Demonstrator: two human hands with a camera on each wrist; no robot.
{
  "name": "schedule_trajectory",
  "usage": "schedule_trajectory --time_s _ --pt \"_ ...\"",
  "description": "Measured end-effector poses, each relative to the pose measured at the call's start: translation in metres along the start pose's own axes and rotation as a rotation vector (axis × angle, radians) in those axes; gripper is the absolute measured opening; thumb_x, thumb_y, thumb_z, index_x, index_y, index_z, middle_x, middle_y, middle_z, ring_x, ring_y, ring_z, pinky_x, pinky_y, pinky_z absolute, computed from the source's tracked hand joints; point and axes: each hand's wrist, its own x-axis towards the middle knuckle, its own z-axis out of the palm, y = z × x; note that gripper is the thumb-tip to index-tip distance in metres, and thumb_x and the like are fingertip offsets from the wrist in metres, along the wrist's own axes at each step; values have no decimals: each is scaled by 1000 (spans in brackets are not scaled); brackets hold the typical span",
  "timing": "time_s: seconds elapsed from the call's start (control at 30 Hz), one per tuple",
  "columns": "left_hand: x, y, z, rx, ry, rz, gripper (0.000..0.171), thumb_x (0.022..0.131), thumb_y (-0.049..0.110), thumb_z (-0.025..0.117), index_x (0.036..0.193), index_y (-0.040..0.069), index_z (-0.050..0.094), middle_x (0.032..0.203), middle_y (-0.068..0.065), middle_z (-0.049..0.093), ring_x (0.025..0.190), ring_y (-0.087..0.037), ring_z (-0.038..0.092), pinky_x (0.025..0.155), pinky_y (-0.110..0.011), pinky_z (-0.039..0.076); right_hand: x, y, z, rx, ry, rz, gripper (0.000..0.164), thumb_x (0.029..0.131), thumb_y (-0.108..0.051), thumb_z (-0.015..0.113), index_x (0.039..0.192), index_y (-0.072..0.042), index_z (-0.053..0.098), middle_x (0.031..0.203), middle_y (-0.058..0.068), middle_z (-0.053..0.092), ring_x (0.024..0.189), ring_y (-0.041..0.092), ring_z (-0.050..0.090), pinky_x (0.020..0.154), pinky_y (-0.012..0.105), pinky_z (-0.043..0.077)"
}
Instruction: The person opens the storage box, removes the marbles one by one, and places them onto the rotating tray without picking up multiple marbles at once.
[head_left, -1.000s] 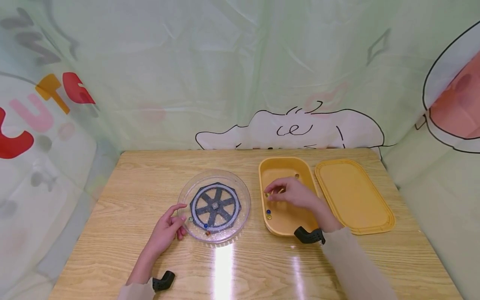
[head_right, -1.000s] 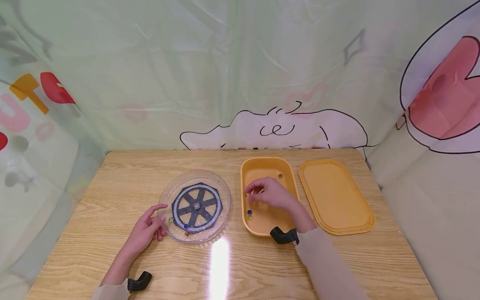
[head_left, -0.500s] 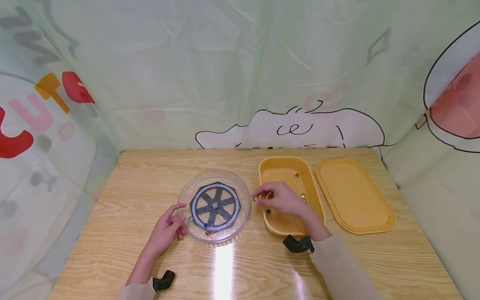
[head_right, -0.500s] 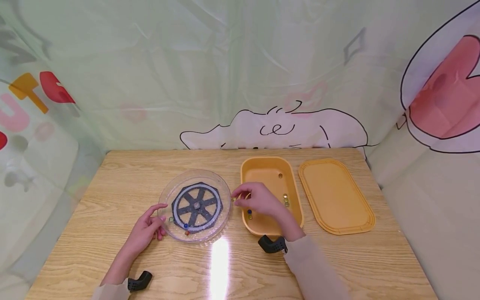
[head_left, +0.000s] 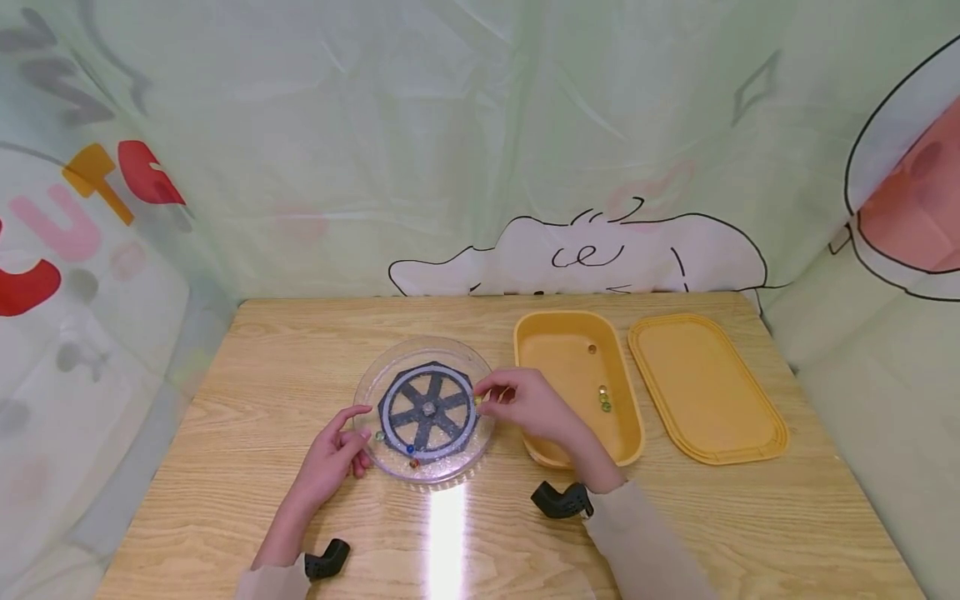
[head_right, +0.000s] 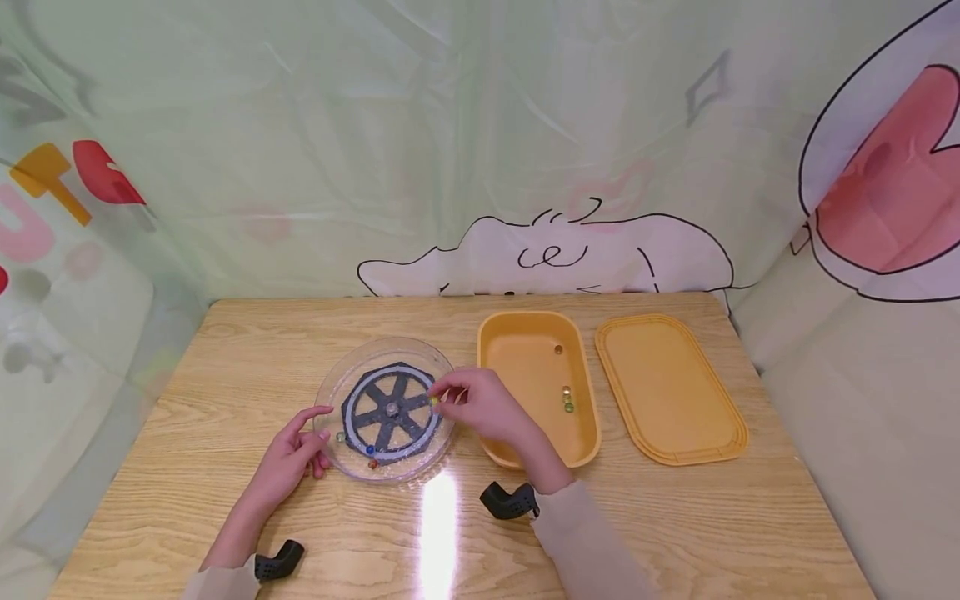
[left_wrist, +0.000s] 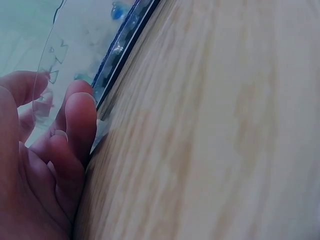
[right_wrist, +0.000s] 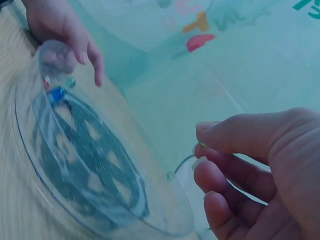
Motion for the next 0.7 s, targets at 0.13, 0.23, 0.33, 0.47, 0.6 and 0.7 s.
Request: schedule_trajectory --time_s 0.13,0.23,0.33,0.47,0.6,0.7 --pt "0 0 1 -1 3 -14 38 103 15 57 140 15 51 72 -16 61 56 -20 57 53 -28 51 5 -6 11 8 -19 -11 16 87 -3 75 103 -7 75 89 -2 66 80 16 57 70 32 51" --pt "0 2 1 0 8 -26 39 103 12 56 141 13 50 71 -16 61 56 -20 57 53 -28 50 10 -10 20 0 -29 -26 17 87 -4 76 103 -9 75 88 -4 66 79 15 57 70 32 51" --pt "-4 11 2 5 9 -29 39 103 9 55 141 9 49 71 -17 61 56 -21 57 53 -27 50 16 -10 32 -10 -45 -45 16 87 -6 77 103 -8 75 87 -5 65 77 14 57 69 29 51" --pt "-10 25 4 15 -1 -4 39 103 8 55 141 5 48 70 -16 61 55 -22 57 53 -27 50 23 -8 47 4 -70 -37 17 88 -8 76 105 -4 74 86 -5 65 75 12 57 67 26 50" --pt "-10 26 4 13 -2 11 39 103 8 55 140 4 48 70 -16 61 55 -22 57 52 -28 50 30 -6 60 13 -80 -14 17 89 -9 76 105 -5 74 86 -7 64 76 11 57 68 27 50" --pt "-6 15 3 8 6 -8 38 103 10 55 141 8 49 71 -17 61 55 -22 57 52 -28 50 34 -7 68 26 -90 4 18 88 -8 77 105 -6 75 86 -7 64 77 11 58 69 27 50"
